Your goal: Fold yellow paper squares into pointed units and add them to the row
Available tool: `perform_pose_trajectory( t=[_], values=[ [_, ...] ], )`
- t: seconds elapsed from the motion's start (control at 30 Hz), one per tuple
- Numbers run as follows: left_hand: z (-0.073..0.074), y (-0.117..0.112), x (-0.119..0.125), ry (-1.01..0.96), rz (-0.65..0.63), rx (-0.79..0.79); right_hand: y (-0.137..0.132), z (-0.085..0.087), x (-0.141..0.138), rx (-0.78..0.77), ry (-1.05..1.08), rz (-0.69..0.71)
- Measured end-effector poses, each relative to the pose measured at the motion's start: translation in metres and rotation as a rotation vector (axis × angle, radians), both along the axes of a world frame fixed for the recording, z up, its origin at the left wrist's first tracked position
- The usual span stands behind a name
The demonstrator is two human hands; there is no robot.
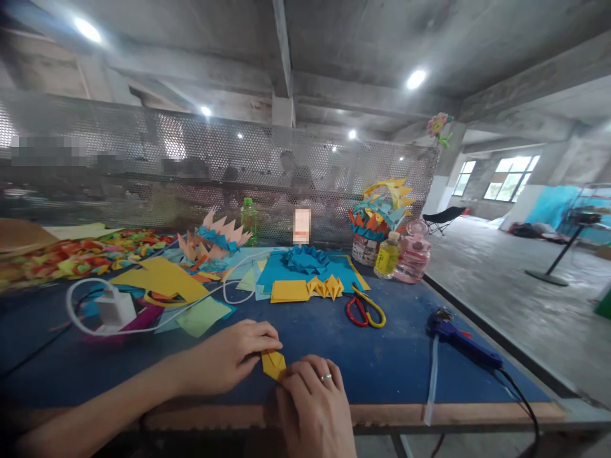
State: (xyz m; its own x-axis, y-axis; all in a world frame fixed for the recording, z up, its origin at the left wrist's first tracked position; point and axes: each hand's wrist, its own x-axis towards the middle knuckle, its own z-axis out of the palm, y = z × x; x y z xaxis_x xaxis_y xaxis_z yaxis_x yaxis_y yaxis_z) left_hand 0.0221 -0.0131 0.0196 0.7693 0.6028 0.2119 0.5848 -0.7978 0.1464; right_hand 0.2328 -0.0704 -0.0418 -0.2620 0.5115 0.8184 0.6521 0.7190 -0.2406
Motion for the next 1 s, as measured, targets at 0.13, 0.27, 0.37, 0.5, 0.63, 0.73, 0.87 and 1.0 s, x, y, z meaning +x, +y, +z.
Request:
perform_pose_trajectory(
  t=[0.13, 0.27, 0.37, 0.5, 0.63, 0.73, 0.87, 1.0],
  values=[
    [0.004, 0.002, -0.001, 0.029, 0.010, -0.004, 0.006, 0.005, 0.000, -0.024, -0.051, 0.003],
    [0.004, 0.007, -0.001, 0.046, 0.001, 0.002, 0.010, 0.010, 0.000, -0.048, -0.101, -0.023],
    [0.004, 0.009, 0.000, 0.050, -0.014, -0.002, 0.012, 0.011, -0.001, -0.066, -0.121, -0.035],
    [0.005, 0.012, 0.000, 0.050, -0.034, -0.021, 0.015, 0.011, -0.001, -0.116, -0.161, -0.061],
    [0.002, 0.019, -0.002, 0.036, -0.063, -0.051, 0.022, 0.015, 0.003, -0.207, -0.204, -0.113],
    [0.003, 0.026, -0.003, 0.009, -0.075, -0.054, 0.028, 0.019, 0.006, -0.309, -0.242, -0.127],
    [0.013, 0.041, -0.002, -0.050, -0.032, -0.013, 0.034, 0.025, 0.005, -0.471, -0.273, -0.099],
    [0.020, 0.063, 0.006, -0.112, 0.043, 0.035, 0.045, 0.035, 0.006, -0.665, -0.291, -0.058]
  ],
)
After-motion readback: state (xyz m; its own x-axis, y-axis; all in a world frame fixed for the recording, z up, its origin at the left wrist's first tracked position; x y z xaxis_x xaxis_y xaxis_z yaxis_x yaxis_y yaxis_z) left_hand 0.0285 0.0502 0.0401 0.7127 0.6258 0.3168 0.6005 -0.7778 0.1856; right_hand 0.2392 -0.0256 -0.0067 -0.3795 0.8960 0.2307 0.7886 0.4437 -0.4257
